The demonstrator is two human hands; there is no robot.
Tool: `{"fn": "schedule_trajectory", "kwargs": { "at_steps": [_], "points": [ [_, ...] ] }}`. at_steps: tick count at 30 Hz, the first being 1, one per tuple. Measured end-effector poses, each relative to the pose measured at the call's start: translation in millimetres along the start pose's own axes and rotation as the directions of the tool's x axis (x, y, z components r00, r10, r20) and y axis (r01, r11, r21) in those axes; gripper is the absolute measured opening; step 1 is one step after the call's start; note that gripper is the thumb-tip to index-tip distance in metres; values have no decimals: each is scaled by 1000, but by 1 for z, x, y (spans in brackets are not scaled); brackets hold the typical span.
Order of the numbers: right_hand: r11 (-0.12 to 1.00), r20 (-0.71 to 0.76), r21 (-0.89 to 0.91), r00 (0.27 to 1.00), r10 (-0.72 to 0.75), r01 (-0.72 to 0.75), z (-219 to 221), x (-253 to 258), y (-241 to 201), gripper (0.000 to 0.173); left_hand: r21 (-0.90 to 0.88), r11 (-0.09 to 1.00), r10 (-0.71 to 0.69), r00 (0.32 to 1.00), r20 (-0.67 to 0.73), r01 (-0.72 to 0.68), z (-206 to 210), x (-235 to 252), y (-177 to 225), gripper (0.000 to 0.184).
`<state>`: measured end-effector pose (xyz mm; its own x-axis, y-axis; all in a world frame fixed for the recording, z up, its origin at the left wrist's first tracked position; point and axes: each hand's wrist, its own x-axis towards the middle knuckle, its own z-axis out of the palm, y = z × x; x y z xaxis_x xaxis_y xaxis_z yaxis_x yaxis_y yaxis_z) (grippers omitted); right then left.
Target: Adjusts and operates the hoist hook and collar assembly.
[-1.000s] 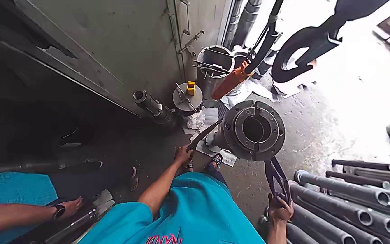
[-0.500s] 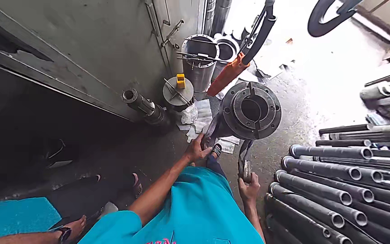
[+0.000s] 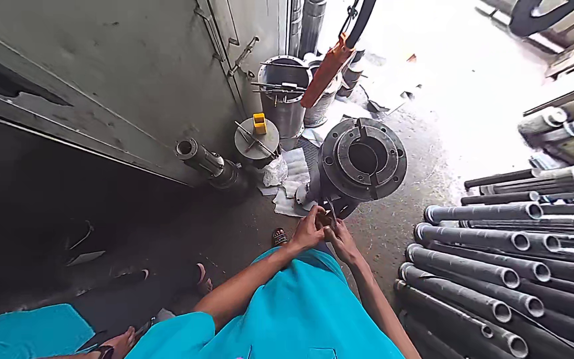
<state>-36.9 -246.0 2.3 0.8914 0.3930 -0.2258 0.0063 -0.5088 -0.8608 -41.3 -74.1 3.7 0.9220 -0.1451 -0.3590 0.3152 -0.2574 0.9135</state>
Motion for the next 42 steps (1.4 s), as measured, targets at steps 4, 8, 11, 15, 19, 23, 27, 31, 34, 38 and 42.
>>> {"fn": "schedule_trajectory", "kwargs": {
  "at_steps": [4,8,11,15,19,23,27,31,34,38,42],
  "points": [
    [1000,-49,17,999,-8,8,-9,-6,7,48,68,978,-201,979,27,199,1,12,7,84],
    [999,-96,51,995,-6,11,-7,-10,18,48,40,991,-135,975,176,130,8,33,-12,56],
    [991,-229,-29,964,-132,129,1,-17,29,32,-133,969,-194,974,116,209,16,34,-21,45],
    [987,-469,-162,878,-96,21,-11,-28,56,22,-211,951,-249,965,-79,228,-11,30,-14,30],
    [963,-579,-174,813,68,-205,-47,-12,84,26,215,976,-36,999,-3,36,-18,9,15,37],
    [975,-644,28,742,186,-220,-62,33,82,38,199,953,216,973,86,-229,-20,-24,10,40],
    [926,-595,298,712,371,-233,-44,51,71,62,161,963,211,976,57,-218,-59,-53,-4,33],
    [795,-516,598,710,479,-103,-33,67,82,45,92,969,226,973,55,-230,-53,-67,7,34],
    [672,-443,735,688,574,-88,-34,70,87,27,20,978,206,972,115,-210,-39,-69,3,35],
    [499,-471,849,676,567,173,-19,81,76,17,47,999,21,992,127,-27,-57,-56,-49,34],
    [268,-416,909,752,511,321,13,78,79,48,-341,919,-159,976,147,201,-70,-59,-133,34]
  ]
}}
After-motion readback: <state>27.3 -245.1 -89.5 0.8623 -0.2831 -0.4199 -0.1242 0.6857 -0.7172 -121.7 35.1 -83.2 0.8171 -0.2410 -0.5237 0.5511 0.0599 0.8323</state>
